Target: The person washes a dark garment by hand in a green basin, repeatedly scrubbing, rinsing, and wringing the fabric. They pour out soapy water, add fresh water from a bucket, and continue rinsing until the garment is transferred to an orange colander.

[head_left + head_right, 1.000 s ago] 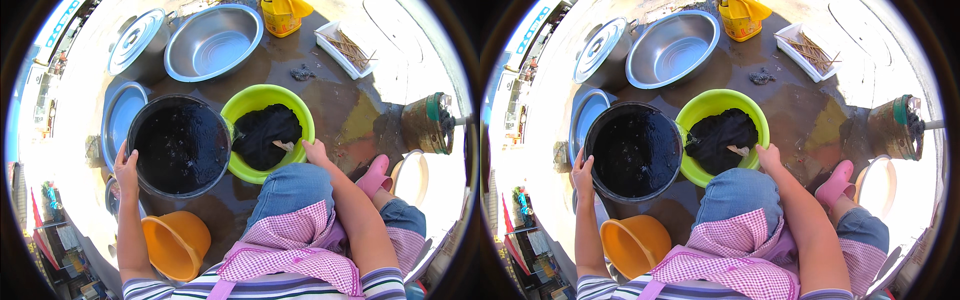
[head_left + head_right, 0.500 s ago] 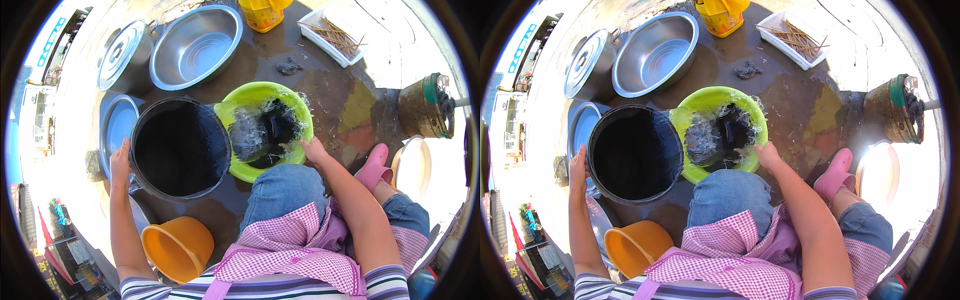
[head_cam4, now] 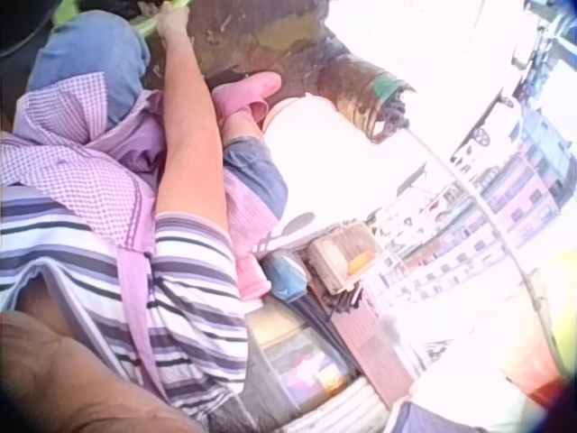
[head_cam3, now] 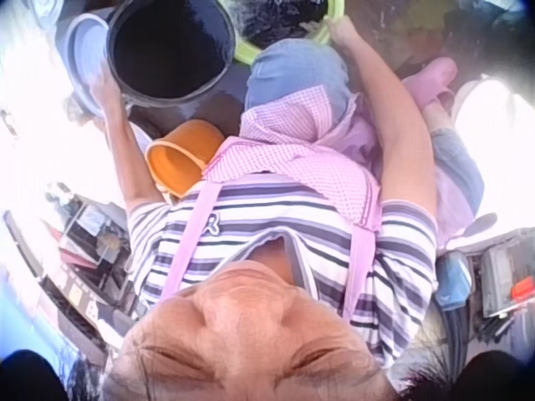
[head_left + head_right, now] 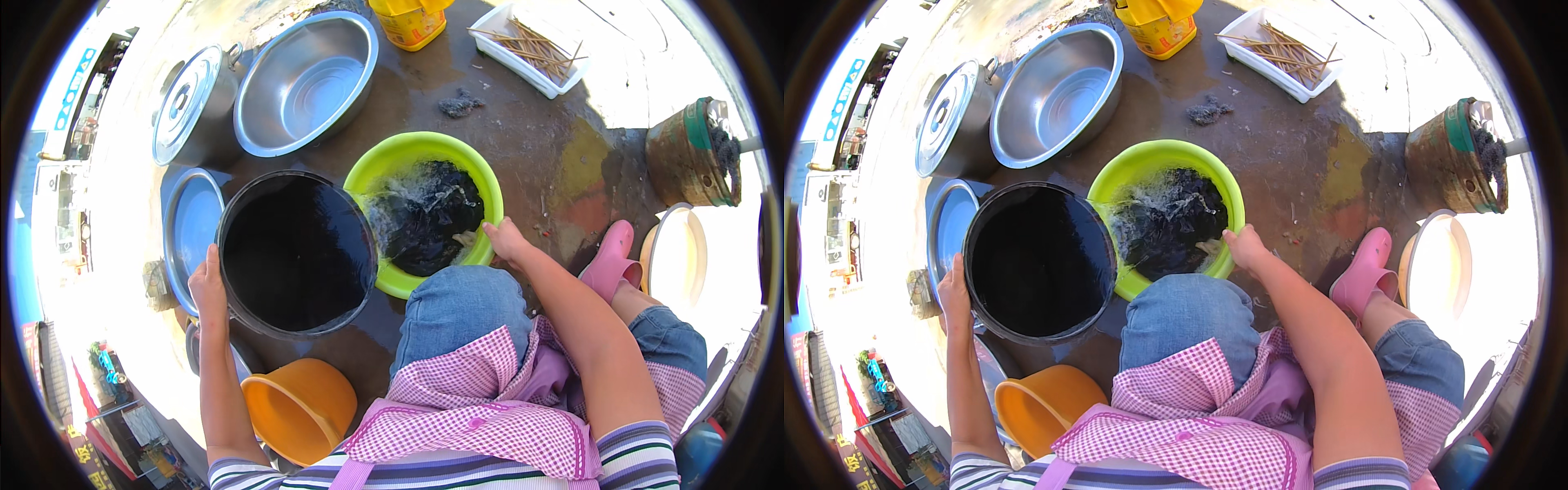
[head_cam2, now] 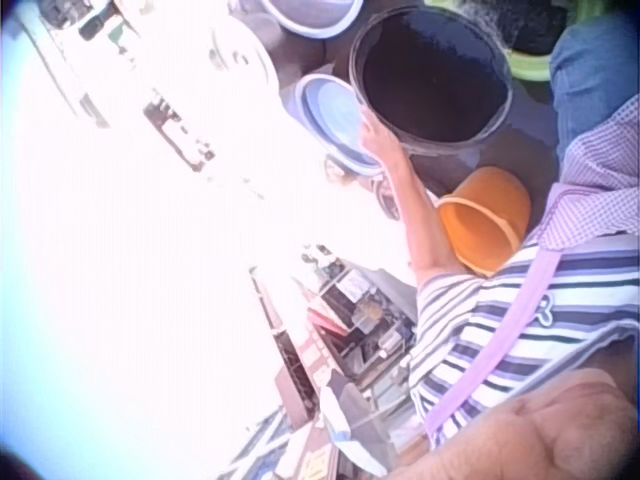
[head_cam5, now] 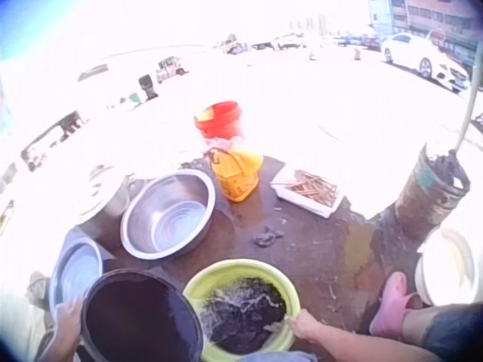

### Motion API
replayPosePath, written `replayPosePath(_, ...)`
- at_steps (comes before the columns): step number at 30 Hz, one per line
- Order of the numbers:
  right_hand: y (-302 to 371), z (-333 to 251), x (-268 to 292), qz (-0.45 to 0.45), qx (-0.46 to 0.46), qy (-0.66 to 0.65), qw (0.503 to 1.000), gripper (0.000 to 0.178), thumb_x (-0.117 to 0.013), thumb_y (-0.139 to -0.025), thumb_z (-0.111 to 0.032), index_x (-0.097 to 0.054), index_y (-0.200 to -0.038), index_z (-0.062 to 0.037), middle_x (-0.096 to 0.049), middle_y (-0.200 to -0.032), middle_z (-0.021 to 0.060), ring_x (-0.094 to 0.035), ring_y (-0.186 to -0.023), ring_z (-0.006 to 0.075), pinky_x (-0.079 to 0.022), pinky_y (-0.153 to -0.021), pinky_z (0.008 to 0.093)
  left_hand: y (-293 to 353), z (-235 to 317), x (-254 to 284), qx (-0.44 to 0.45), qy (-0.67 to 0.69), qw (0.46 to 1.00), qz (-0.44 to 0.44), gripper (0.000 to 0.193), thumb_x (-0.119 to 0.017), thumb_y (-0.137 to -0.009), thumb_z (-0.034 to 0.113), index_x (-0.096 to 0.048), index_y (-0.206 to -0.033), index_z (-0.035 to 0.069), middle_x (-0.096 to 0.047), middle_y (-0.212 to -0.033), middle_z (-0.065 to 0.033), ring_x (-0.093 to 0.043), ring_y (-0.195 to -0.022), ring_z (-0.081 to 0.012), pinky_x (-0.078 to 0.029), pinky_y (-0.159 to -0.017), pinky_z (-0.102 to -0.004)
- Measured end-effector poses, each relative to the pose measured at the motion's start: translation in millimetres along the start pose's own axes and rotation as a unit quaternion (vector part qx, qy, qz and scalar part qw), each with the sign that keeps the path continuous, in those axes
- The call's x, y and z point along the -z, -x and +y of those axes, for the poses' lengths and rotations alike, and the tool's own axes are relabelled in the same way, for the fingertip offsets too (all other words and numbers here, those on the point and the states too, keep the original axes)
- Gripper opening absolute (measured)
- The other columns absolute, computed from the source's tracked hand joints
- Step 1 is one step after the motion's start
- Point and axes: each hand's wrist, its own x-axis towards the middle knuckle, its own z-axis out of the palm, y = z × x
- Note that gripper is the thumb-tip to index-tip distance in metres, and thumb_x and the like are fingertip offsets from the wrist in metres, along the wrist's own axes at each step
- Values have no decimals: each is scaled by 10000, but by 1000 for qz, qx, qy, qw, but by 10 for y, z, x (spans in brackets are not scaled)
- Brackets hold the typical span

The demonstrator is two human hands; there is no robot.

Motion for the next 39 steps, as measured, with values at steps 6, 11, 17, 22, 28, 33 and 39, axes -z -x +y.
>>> replayPosePath(6,-44,14,-17,-3,-4,22,1000,461,-547,-966,-272,-391,-1220,80,-601,-1034,222,-673,-817,309,-602,-609,426,118,-2,48,55,35,998,-16,565,-562,-954,455,-596,-702,-49,-443,-597,-32,-394,-622,-120,-354,-599,-312)
replayPosePath(11,-131,98,-58,-1,8,2,1000,452,-544,-968,-267,-385,-1219,73,-602,-1017,210,-674,-816,310,-603,-605,428,206,87,170,21,-34,998,-43,531,-571,-949,468,-628,-785,-34,-448,-623,-29,-395,-638,-114,-350,-601,-298)
replayPosePath(17,-26,34,-16,8,-13,-10,1000,430,-532,-974,-249,-379,-1225,65,-595,-1041,207,-673,-837,308,-605,-639,440,279,239,135,-6,-8,997,-76,551,-586,-933,487,-612,-864,-59,-447,-642,-26,-386,-655,-116,-349,-609,-281)
replayPosePath(22,-38,0,-39,-13,-2,-6,1000,427,-526,-976,-247,-387,-1225,70,-597,-1040,197,-670,-856,307,-605,-658,454,190,21,203,14,3,998,-58,567,-588,-926,504,-608,-838,-56,-450,-646,-27,-392,-659,-114,-358,-617,-280)
replayPosePath(28,-38,43,66,21,30,75,997,453,-555,-957,-264,-436,-1209,94,-614,-1036,208,-661,-884,295,-580,-691,419,66,-99,196,15,24,997,-71,571,-584,-931,502,-595,-788,-51,-441,-635,-19,-387,-655,-105,-354,-604,-285)
replayPosePath(33,-17,10,24,45,55,139,988,489,-575,-942,-299,-479,-1196,108,-623,-1063,244,-647,-932,302,-512,-800,394,80,-45,268,6,37,997,-61,576,-598,-920,506,-570,-753,-45,-420,-625,-16,-377,-641,-105,-357,-592,-283)
replayPosePath(39,-135,88,78,78,66,168,980,494,-564,-938,-355,-556,-1115,106,-655,-937,208,-648,-845,279,-506,-746,398,176,-93,208,-13,42,996,-76,583,-602,-907,523,-592,-773,-44,-445,-623,-35,-397,-640,-126,-378,-605,-296)
